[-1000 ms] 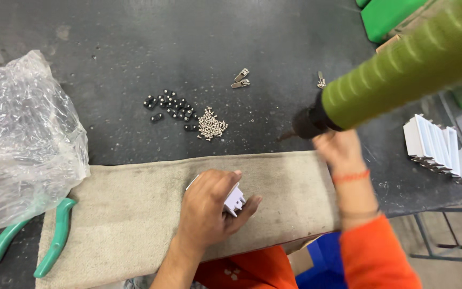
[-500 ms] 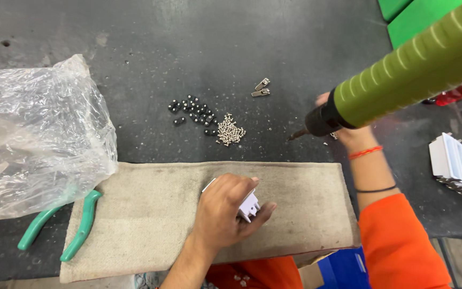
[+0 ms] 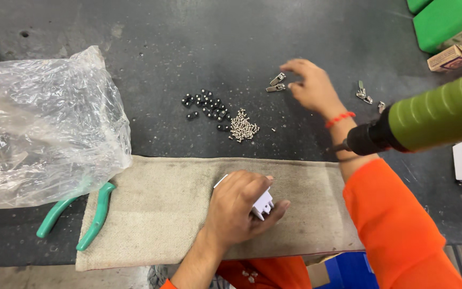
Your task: The person uses a green cordless screwdriver to fasten metal clips and screws into white plastic housings on a workbench. They repeatedly pick up clips and screws, align them, and drive the screws to secure the parts.
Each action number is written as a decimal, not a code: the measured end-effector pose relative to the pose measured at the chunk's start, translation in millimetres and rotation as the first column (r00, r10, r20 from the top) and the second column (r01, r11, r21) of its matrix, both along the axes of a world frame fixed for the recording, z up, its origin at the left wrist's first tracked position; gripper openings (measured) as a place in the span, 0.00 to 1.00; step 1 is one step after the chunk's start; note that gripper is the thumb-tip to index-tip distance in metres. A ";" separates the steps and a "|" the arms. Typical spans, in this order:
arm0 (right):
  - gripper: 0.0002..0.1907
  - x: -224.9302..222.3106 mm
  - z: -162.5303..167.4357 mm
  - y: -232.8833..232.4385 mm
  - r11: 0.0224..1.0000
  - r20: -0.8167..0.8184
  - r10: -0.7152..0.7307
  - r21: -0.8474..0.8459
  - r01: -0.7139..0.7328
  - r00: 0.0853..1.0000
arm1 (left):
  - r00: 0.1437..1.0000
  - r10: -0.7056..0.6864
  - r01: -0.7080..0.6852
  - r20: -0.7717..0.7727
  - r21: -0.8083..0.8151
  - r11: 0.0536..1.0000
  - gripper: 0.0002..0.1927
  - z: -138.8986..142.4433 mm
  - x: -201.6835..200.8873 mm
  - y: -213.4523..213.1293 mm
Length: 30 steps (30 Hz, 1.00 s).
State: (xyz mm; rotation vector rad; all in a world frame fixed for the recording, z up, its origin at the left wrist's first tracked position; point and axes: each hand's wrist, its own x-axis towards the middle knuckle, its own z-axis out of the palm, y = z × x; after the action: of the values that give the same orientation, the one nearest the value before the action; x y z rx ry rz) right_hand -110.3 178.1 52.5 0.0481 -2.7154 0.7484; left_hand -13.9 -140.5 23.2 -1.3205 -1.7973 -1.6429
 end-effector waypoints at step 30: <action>0.06 93.6 -28.5 -22.9 0.996 0.044 -0.037 0.079 0.033 0.998 | 1.000 0.016 -0.016 -0.004 -0.003 1.000 0.29 -3.2 1.5 0.7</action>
State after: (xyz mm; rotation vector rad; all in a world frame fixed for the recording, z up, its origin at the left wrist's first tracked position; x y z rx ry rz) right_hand -16.7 155.2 24.0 0.0019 -2.7802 0.6402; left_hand -12.4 -139.8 20.0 -1.3066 -1.8046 -1.6286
